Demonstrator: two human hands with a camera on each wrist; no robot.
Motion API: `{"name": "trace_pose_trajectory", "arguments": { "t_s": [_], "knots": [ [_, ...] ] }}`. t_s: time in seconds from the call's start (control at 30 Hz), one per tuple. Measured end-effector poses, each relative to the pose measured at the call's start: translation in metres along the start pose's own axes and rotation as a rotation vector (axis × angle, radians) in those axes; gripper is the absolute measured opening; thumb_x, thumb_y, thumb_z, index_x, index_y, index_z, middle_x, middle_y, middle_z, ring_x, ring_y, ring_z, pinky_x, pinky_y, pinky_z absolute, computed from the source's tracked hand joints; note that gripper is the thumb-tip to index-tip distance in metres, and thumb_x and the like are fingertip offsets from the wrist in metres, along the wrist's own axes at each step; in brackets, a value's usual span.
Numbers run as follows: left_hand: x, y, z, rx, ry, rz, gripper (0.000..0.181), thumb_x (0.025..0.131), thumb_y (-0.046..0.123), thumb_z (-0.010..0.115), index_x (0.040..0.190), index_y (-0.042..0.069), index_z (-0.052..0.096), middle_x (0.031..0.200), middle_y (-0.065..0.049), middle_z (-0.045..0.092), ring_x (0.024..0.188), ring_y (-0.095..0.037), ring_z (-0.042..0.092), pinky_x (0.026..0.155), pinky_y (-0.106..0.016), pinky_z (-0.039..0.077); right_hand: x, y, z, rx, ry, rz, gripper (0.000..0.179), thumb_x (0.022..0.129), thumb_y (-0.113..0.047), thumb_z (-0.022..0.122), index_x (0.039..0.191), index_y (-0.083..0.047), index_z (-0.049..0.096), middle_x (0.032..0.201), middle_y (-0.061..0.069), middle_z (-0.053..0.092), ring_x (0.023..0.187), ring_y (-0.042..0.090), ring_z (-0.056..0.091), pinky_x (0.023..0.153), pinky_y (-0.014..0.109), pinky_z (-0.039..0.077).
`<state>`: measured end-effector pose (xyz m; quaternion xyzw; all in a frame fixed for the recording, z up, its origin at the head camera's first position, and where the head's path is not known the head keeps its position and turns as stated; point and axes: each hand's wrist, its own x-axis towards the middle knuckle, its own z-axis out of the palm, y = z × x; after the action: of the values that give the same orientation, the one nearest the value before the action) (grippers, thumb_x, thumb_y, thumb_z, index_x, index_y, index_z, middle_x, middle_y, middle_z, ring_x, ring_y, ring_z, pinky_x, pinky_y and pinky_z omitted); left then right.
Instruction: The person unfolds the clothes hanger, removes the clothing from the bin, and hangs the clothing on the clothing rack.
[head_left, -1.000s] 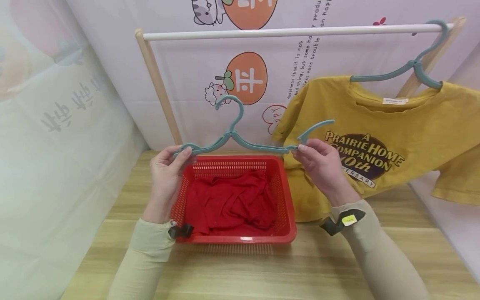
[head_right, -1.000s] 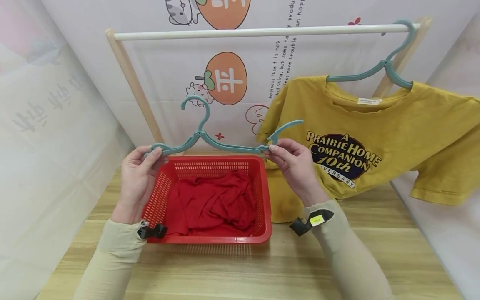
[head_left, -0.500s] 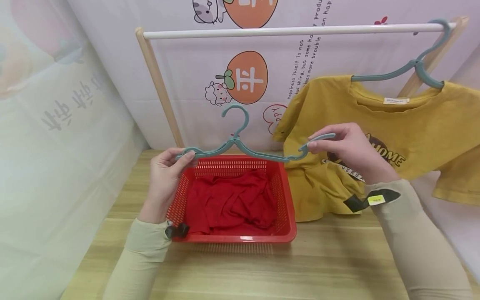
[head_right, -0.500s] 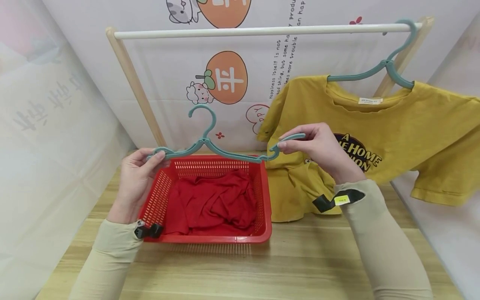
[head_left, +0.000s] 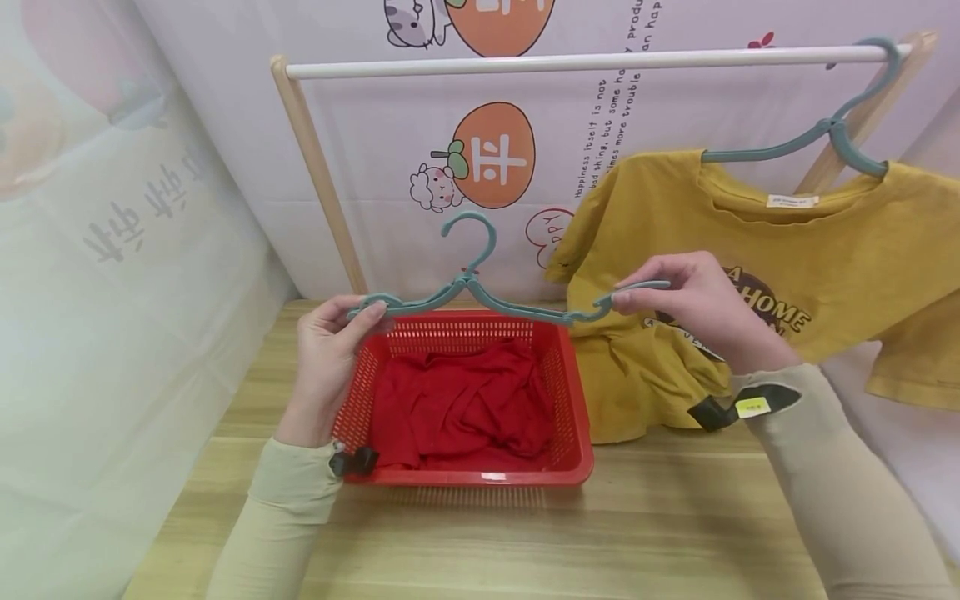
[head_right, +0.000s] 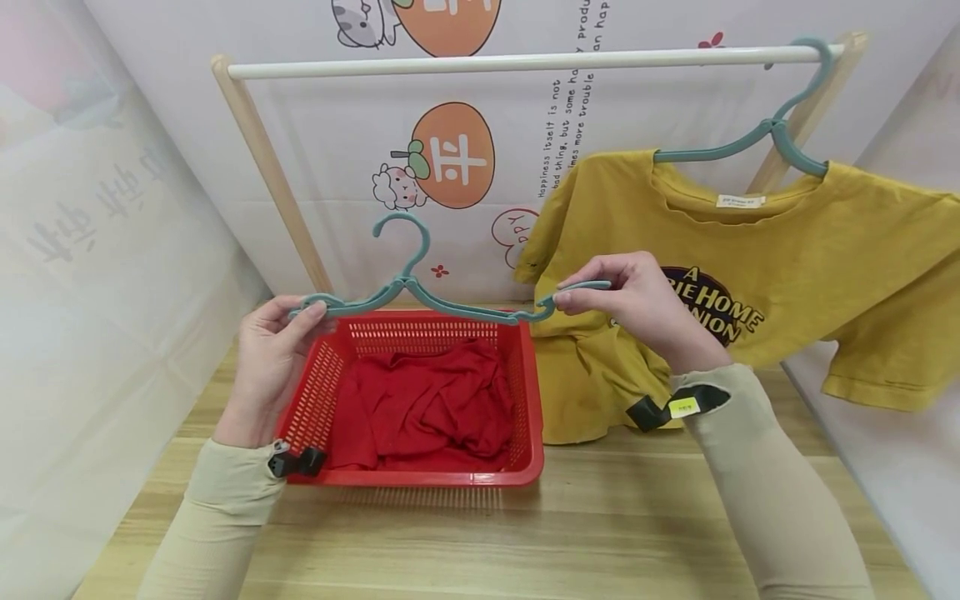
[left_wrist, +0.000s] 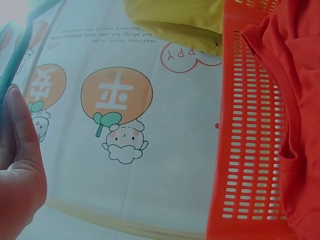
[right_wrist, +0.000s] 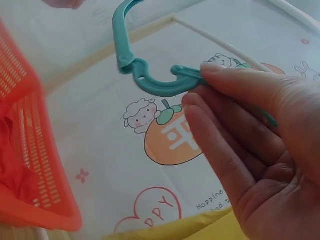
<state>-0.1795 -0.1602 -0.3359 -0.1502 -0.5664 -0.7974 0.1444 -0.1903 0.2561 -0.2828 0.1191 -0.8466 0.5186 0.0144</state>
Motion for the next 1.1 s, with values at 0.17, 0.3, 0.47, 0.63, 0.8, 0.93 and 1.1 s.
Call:
{"name": "trace_pose_trajectory", "arguments": {
  "t_s": [0.17, 0.3, 0.47, 0.63, 0.8, 0.93, 1.1],
  "knots": [
    [0.000, 0.001, 0.000, -0.051, 0.004, 0.005, 0.020, 0.095, -0.008, 0.067, 0.091, 0.008, 0.078, 0.087, -0.008, 0.076, 0.075, -0.017, 0.074, 0.077, -0.032, 0.061, -0.002, 0.011, 0.006, 0.253, 0.034, -0.057, 0.014, 0.092, -0.010, 0.078, 0.099, 0.002, 0.076, 0.092, 0.010, 0.076, 0.083, 0.020, 0.073, 0.069, 0.026, 0.057],
    [0.001, -0.001, 0.001, -0.103, 0.015, 0.014, 0.020, 0.095, -0.008, 0.067, 0.090, 0.008, 0.078, 0.086, -0.008, 0.076, 0.073, -0.017, 0.073, 0.076, -0.031, 0.061, -0.002, 0.023, 0.016, 0.556, 0.037, -0.109, 0.007, 0.095, 0.002, 0.069, 0.096, 0.001, 0.076, 0.091, 0.009, 0.076, 0.082, 0.017, 0.073, 0.076, 0.026, 0.059],
    [0.003, -0.004, 0.005, -0.168, 0.030, 0.025, 0.023, 0.095, -0.010, 0.065, 0.089, 0.009, 0.078, 0.087, -0.007, 0.076, 0.073, -0.016, 0.073, 0.075, -0.029, 0.060, 0.000, 0.034, 0.031, 0.882, 0.058, -0.181, 0.015, 0.097, 0.007, 0.063, 0.093, 0.002, 0.077, 0.090, 0.012, 0.076, 0.082, 0.018, 0.073, 0.080, 0.028, 0.059],
    [0.002, -0.006, 0.008, -0.234, 0.044, 0.015, 0.016, 0.094, -0.006, 0.069, 0.090, 0.007, 0.077, 0.088, -0.008, 0.076, 0.075, -0.016, 0.073, 0.077, -0.029, 0.060, 0.001, 0.042, 0.046, 1.107, 0.074, -0.207, 0.015, 0.097, 0.008, 0.063, 0.093, 0.002, 0.076, 0.090, 0.013, 0.075, 0.082, 0.020, 0.073, 0.079, 0.027, 0.059],
    [0.002, -0.006, 0.009, -0.240, 0.039, 0.019, 0.016, 0.095, -0.005, 0.068, 0.091, 0.007, 0.078, 0.088, -0.007, 0.076, 0.076, -0.015, 0.073, 0.077, -0.029, 0.060, 0.001, 0.047, 0.052, 1.174, 0.074, -0.180, 0.015, 0.097, 0.007, 0.063, 0.092, 0.000, 0.076, 0.091, 0.014, 0.076, 0.081, 0.020, 0.073, 0.078, 0.027, 0.058],
    [0.002, -0.006, 0.008, -0.221, 0.031, 0.024, 0.018, 0.095, -0.006, 0.068, 0.091, 0.008, 0.078, 0.088, -0.008, 0.077, 0.075, -0.016, 0.073, 0.077, -0.029, 0.060, 0.002, 0.045, 0.044, 1.029, 0.073, -0.158, 0.016, 0.098, 0.007, 0.062, 0.093, 0.001, 0.077, 0.091, 0.013, 0.076, 0.082, 0.020, 0.073, 0.081, 0.028, 0.059],
    [0.002, -0.005, 0.006, -0.189, 0.021, 0.015, 0.015, 0.093, -0.005, 0.071, 0.090, 0.008, 0.078, 0.089, -0.008, 0.077, 0.076, -0.017, 0.074, 0.078, -0.031, 0.061, 0.001, 0.027, 0.015, 0.498, 0.048, -0.111, 0.018, 0.095, -0.001, 0.072, 0.112, 0.002, 0.075, 0.104, 0.010, 0.076, 0.094, 0.019, 0.073, 0.082, 0.028, 0.059]
  ]
}}
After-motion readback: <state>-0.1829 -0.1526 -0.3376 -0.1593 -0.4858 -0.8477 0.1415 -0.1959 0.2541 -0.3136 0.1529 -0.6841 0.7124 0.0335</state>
